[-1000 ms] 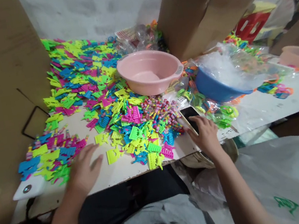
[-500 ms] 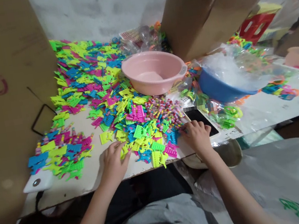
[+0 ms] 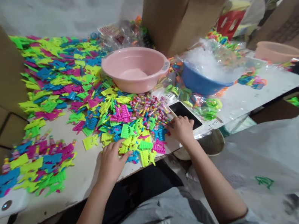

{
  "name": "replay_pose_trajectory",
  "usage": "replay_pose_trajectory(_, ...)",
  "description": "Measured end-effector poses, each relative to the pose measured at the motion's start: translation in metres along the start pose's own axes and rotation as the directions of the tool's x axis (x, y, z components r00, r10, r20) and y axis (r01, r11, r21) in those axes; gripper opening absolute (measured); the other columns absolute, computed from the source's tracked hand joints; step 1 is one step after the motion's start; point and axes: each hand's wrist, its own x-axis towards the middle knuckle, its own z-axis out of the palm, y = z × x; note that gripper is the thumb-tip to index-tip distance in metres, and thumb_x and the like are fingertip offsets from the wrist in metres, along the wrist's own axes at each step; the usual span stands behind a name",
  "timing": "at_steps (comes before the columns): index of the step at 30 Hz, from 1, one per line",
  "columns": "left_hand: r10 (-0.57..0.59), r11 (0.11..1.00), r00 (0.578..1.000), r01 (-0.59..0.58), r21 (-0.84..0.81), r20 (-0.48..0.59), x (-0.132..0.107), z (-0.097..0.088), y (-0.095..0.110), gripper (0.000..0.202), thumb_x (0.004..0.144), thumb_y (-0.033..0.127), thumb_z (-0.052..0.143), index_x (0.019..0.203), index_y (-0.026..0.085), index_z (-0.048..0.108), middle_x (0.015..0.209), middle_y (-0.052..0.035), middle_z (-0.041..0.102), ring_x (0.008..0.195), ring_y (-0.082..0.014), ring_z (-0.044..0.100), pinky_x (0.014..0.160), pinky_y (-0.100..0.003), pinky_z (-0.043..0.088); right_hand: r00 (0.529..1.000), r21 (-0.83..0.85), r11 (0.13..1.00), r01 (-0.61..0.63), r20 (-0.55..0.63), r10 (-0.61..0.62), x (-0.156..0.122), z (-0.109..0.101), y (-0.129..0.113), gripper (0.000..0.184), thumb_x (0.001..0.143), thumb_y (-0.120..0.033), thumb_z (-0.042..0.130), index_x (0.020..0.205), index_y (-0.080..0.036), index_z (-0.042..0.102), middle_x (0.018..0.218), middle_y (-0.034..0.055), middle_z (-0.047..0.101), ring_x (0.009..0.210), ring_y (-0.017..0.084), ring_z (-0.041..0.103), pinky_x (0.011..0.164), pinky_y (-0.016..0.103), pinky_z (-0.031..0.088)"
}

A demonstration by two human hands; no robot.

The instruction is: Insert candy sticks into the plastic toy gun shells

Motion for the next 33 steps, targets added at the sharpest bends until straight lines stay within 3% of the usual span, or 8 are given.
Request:
replay_pose_trajectory(13, 0.008, 0.998, 0.98, 0.006, 0.07, -0.196, -0.005, -0.023, -0.001, 0.036, 0.096, 0.033, 0.041, 0.115, 0.02, 0.069, 0.112, -0.0111, 0.074, 0.108, -0.0286, 0.065, 0.09, -0.038, 0.052, 0.999, 0.185, 0.983, -0.008, -0.04, 0.016, 0.001, -0.006, 0.009, 0.02, 0.084, -0.029, 0.057, 0.079, -0.016, 0.071, 0.092, 0.0145, 0.071, 0.096, 0.033, 0.056, 0.081, 0.042, 0.033)
replay_pose_trajectory(20, -0.223, 0.961, 0.921, 0.153, -0.231, -0.319, -0.007, -0.038, -0.019, 0.033, 0.092, 0.038, 0.046, 0.11, 0.021, 0.068, 0.107, -0.0095, 0.071, 0.086, -0.0221, 0.067, 0.08, -0.032, 0.054, 0.997, 0.434, 0.901, -0.002, -0.071, 0.037, -0.004, -0.01, 0.016, 0.015, 0.079, -0.031, 0.057, 0.074, -0.018, 0.063, 0.077, 0.0106, 0.067, 0.077, 0.026, 0.059, 0.074, 0.037, 0.039)
replay_pose_trajectory(22, -0.382, 0.834, 0.884, 0.205, -0.512, -0.269, -0.011, -0.036, -0.021, 0.034, 0.086, 0.042, 0.055, 0.11, 0.02, 0.067, 0.103, -0.0076, 0.07, 0.082, -0.02, 0.066, 0.072, -0.03, 0.056, 0.997, 0.527, 0.85, -0.011, -0.06, 0.05, -0.006, -0.012, 0.02, 0.018, 0.076, -0.038, 0.06, 0.073, -0.02, 0.06, 0.068, 0.0063, 0.062, 0.066, 0.022, 0.056, 0.068, 0.035, 0.039)
replay_pose_trajectory(25, -0.556, 0.369, 0.83, 0.294, -0.882, 0.044, -0.024, -0.028, -0.012, 0.036, 0.074, 0.039, 0.072, 0.104, 0.019, 0.067, 0.093, -0.0027, 0.068, 0.075, -0.0151, 0.064, 0.066, -0.027, 0.058, 0.997, 0.68, 0.733, -0.024, -0.035, 0.066, -0.01, -0.013, 0.026, 0.027, 0.072, -0.049, 0.06, 0.072, -0.023, 0.052, 0.063, 0.0016, 0.056, 0.059, 0.018, 0.05, 0.061, 0.032, 0.039)
replay_pose_trajectory(27, -0.545, 0.037, 0.786, 0.37, -0.928, 0.291, -0.035, -0.024, 0.002, 0.028, 0.066, 0.028, 0.08, 0.09, 0.019, 0.067, 0.086, 0.0001, 0.067, 0.072, -0.0126, 0.064, 0.068, -0.026, 0.06, 0.998, 0.778, 0.627, -0.035, -0.009, 0.068, -0.016, -0.013, 0.026, 0.03, 0.073, -0.052, 0.056, 0.076, -0.023, 0.048, 0.067, 0.0011, 0.057, 0.06, 0.017, 0.051, 0.059, 0.03, 0.042)
replay_pose_trajectory(29, -0.485, -0.197, 0.736, 0.435, -0.878, 0.473, -0.044, -0.02, 0.019, 0.023, 0.063, 0.017, 0.082, 0.077, 0.018, 0.064, 0.08, 0.0018, 0.066, 0.073, -0.0118, 0.065, 0.072, -0.026, 0.061, 0.999, 0.851, 0.523, -0.05, 0.03, 0.045, -0.026, -0.012, 0.023, 0.029, 0.077, -0.051, 0.05, 0.085, -0.023, 0.05, 0.072, 0.0011, 0.058, 0.06, 0.015, 0.051, 0.058, 0.029, 0.044)
replay_pose_trajectory(31, -0.387, -0.317, 0.724, 0.477, -0.82, 0.571, -0.05, -0.018, 0.034, 0.023, 0.063, 0.013, 0.083, 0.076, 0.018, 0.064, 0.082, 0.001, 0.068, 0.079, -0.0134, 0.067, 0.075, -0.027, 0.061, 0.986, 0.934, 0.325, -0.152, 0.166, -0.017, -0.043, -0.011, 0.014, 0.032, 0.078, -0.048, 0.052, 0.096, -0.022, 0.056, 0.074, 0.0005, 0.059, 0.059, 0.014, 0.05, 0.056, 0.027, 0.043)
replay_pose_trajectory(33, -0.285, -0.349, 0.744, 0.507, -0.788, 0.605, -0.052, -0.017, 0.045, 0.027, 0.064, 0.016, 0.083, 0.085, 0.018, 0.066, 0.093, -0.0016, 0.072, 0.088, -0.0166, 0.069, 0.08, -0.03, 0.061, 0.909, 0.921, 0.037, -0.387, 0.388, -0.151, -0.064, -0.008, 0.001, 0.034, 0.075, -0.044, 0.063, 0.099, -0.02, 0.061, 0.072, -0.0002, 0.058, 0.058, 0.013, 0.049, 0.054, 0.025, 0.042)
